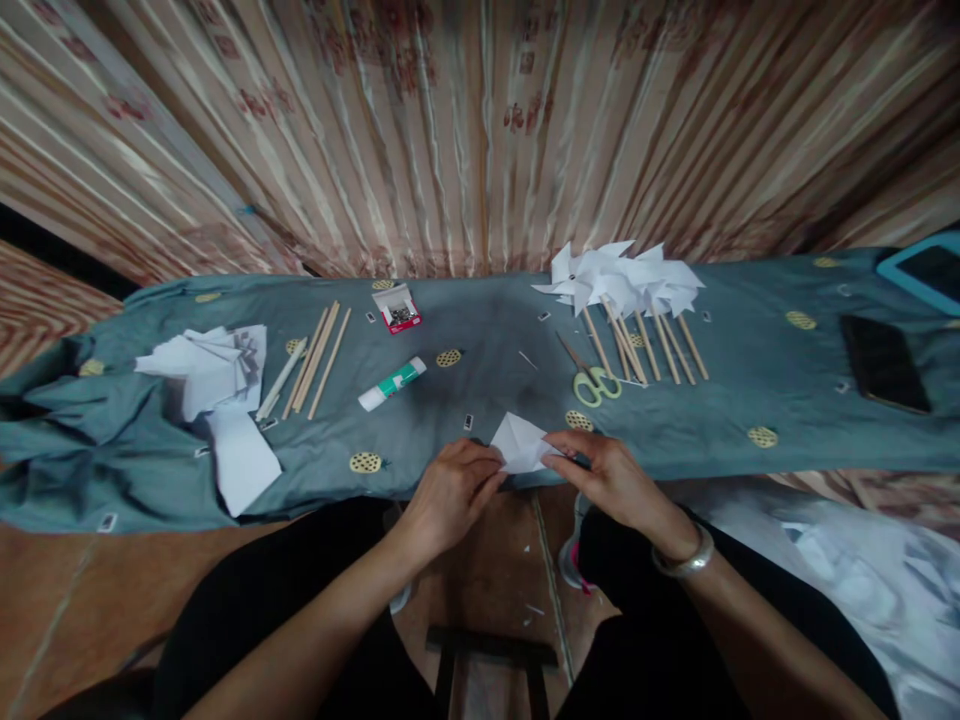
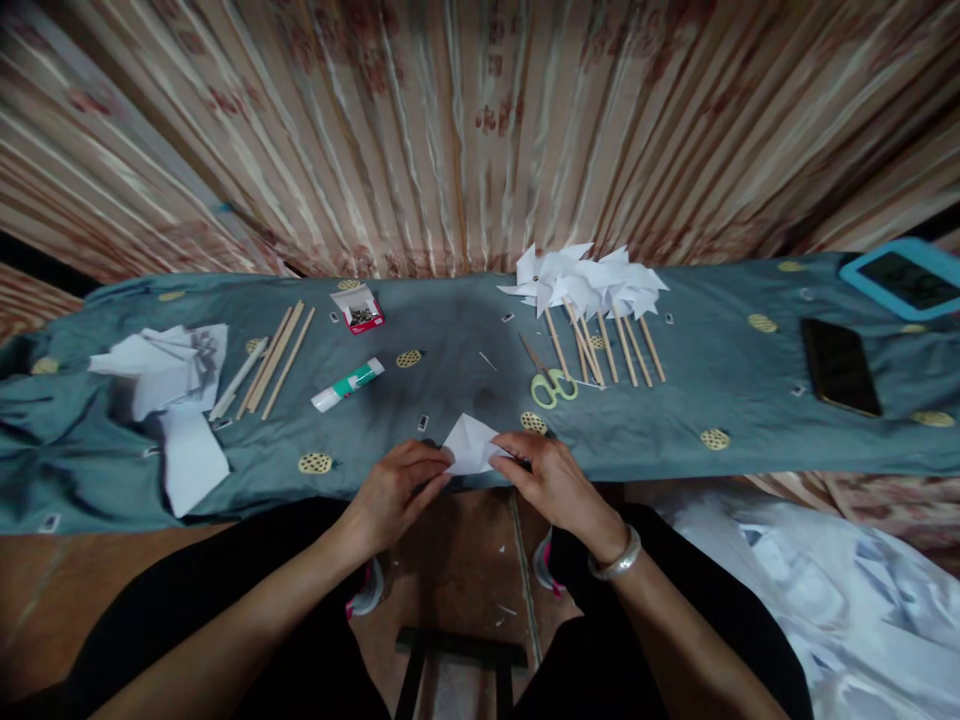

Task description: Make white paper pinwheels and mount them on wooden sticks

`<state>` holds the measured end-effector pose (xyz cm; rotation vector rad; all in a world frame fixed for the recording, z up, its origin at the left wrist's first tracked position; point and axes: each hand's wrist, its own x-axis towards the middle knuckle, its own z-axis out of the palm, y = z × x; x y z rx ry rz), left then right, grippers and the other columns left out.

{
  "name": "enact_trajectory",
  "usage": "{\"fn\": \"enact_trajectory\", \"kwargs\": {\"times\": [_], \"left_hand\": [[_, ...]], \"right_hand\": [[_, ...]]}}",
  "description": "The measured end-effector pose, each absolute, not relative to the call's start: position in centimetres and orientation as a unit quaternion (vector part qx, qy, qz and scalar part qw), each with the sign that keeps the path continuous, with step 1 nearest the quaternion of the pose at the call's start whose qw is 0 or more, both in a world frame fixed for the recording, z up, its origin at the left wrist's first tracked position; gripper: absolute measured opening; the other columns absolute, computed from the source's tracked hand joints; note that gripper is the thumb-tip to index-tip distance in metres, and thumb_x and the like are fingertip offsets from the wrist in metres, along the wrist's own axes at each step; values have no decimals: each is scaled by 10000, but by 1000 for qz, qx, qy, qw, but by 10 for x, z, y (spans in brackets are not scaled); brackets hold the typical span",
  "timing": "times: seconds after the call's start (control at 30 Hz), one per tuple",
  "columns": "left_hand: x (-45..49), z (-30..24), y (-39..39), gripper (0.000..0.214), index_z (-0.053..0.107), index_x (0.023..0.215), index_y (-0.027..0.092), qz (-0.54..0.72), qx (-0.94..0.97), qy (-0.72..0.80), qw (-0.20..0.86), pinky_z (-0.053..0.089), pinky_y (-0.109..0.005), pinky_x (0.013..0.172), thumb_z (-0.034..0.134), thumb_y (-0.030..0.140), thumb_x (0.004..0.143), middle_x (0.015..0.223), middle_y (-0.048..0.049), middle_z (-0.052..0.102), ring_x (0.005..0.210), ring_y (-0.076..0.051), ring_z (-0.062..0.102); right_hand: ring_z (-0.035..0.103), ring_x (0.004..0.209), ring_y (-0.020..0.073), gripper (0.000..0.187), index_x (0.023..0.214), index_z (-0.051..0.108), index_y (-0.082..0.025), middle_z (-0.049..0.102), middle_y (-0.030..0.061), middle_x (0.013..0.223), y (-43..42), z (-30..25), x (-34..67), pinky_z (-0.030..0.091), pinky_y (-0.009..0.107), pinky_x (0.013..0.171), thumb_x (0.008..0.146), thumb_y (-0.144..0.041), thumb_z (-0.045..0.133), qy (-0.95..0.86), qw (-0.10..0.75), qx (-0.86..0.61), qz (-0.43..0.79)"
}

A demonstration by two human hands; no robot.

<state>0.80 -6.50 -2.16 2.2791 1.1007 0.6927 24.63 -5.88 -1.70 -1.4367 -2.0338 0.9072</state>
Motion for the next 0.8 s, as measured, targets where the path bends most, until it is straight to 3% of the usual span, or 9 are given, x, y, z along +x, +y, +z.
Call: {"fn": "enact_trajectory", "kwargs": {"times": [0.17,0.3,0.37,0.47,0.63,0.8], "left_hand": [[8,-25,-61,233,710,910,142,272,832,423,234,588,-356,802,507,241,967,952,-85,740,886,-213,699],[9,-25,-59,270,607,1193,142,289,820,444,216,588,-335,843,509,248,965,1196,-133,674,995,-203,697],[12,-25,-61,385,494,1345,146,287,846,424,148,559,-396,917,489,207,965,1365,-174,578,1162,-241,629],[19,-30,-67,445,430,1409,132,240,902,355,48,469,-466,1032,423,116,965,1446,-167,523,1362,-269,461],[26,-43,-78,456,405,1432,73,158,931,330,-1,323,-465,1150,378,119,979,1485,-152,488,1435,-256,360],[28,-45,-81,503,333,1481,83,115,928,355,13,291,-443,1170,379,179,990,1520,-143,443,1454,-242,327]], "right_hand": [[721,842,204,247,1094,672,-200,763,55,934,-57,-19,241,559,321,784,870,-297,637,-698,269,-569,342],[727,873,216,329,1166,641,-190,767,64,948,-54,-19,236,559,350,813,848,-272,659,-664,280,-598,349],[726,881,216,338,1174,640,-186,766,66,954,-52,-19,234,557,353,821,846,-261,661,-659,278,-605,350],[719,895,212,332,1185,639,-184,760,67,963,-49,-19,231,552,357,842,859,-248,642,-667,277,-602,340],[712,916,215,348,1203,627,-186,751,76,993,-46,-23,229,550,366,861,861,-247,636,-684,276,-598,314],[711,929,224,379,1228,611,-174,749,87,1008,-44,-25,227,551,371,865,853,-229,633,-694,272,-595,301]]}}
